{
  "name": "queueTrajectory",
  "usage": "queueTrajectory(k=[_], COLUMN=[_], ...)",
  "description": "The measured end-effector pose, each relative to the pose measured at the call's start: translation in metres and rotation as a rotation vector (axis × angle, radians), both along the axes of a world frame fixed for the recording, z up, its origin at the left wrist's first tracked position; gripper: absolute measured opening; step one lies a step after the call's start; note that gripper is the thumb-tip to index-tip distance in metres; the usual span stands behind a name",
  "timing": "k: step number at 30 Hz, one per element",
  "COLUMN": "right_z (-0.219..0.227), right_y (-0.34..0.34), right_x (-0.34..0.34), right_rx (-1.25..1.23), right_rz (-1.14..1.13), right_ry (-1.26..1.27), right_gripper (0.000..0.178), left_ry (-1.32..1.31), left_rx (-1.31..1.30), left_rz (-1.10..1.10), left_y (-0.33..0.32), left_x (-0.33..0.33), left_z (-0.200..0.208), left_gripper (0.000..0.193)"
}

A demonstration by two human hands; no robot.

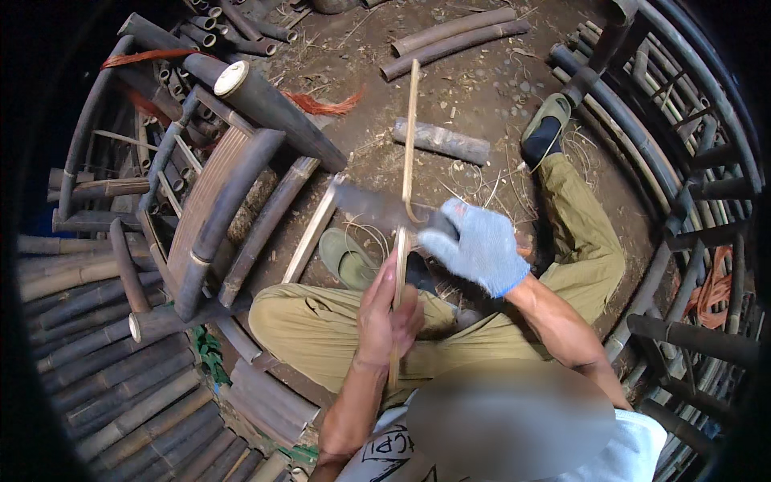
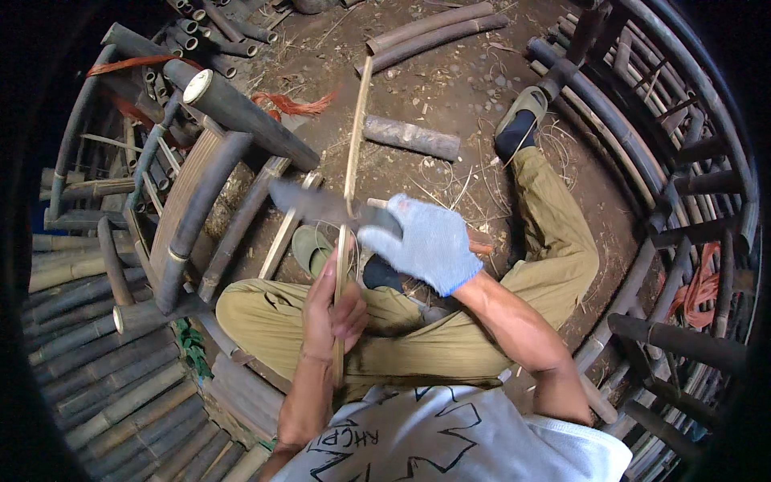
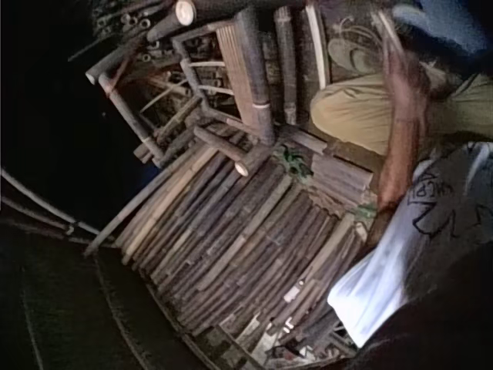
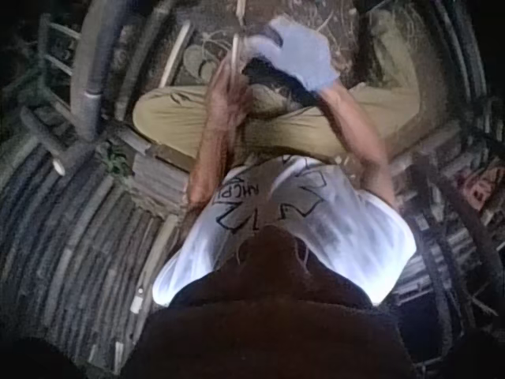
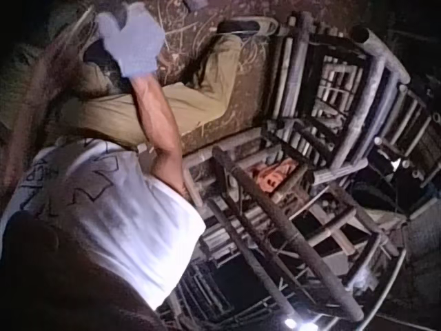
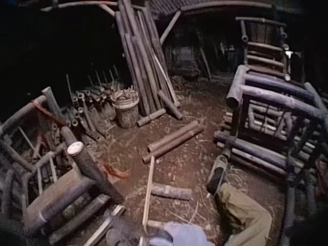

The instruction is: The person uses a knife to shave and smooth thin bamboo strips, then places them onto a partially assembled bamboo chair frame.

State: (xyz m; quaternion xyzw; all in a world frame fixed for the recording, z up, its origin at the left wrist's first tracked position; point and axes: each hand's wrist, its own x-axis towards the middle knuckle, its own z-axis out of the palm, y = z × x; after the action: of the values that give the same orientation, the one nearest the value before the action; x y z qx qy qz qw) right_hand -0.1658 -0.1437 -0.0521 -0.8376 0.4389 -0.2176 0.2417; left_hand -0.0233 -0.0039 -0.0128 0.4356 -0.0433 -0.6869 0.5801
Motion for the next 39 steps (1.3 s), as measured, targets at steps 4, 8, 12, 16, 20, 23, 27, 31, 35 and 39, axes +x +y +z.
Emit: queueTrajectory(k=[4,8,12,16,20,23,27,31,35,39], right_z=[-0.017,-0.025,-0.04,-0.016,0.007,0.015,0.0,-0.005,-0.019,-0.019], right_y=[-0.035,-0.051,-0.133,-0.125,-0.028,0.014,0.018,-0.008,-0.037,-0.095], right_x=[-0.008,-0.019,-0.068,-0.058,-0.009,0.006,0.004,0.002,-0.003,-0.025], right_rx=[-0.042,-0.003,0.11,0.044,0.043,0.009,0.007,0.014,-0.058,0.031], right_rz=[-0.108,-0.164,-0.407,-0.319,-0.009,0.17,0.117,-0.022,-0.138,-0.269], right_ry=[0.124,0.139,0.082,0.007,0.013,-0.019,0.019,0.039,0.045,0.183], right_gripper=[0.053,0.058,0.063,0.056,0.044,0.05,0.051,0.052,0.056,0.059], left_ry=[0.005,0.116,0.136,0.18,-0.406,-0.599,-0.65,-0.705,-0.653,-0.677], left_rx=[0.047,0.076,0.121,-0.036,-0.011,-0.031,0.01,0.043,-0.009,0.019], left_rz=[-0.06,-0.097,-0.152,-0.002,-0.064,-0.111,-0.107,-0.151,-0.16,-0.276], left_y=[0.035,0.077,0.155,0.14,0.045,0.006,-0.006,0.011,0.035,0.074], left_x=[0.001,0.011,0.027,0.039,0.029,0.027,0.01,-0.004,-0.004,-0.002], left_z=[-0.001,-0.005,0.008,-0.008,-0.019,-0.011,-0.002,0.005,0.004,0.003], left_gripper=[0.047,0.048,0.049,0.047,0.046,0.043,0.039,0.04,0.04,0.04])
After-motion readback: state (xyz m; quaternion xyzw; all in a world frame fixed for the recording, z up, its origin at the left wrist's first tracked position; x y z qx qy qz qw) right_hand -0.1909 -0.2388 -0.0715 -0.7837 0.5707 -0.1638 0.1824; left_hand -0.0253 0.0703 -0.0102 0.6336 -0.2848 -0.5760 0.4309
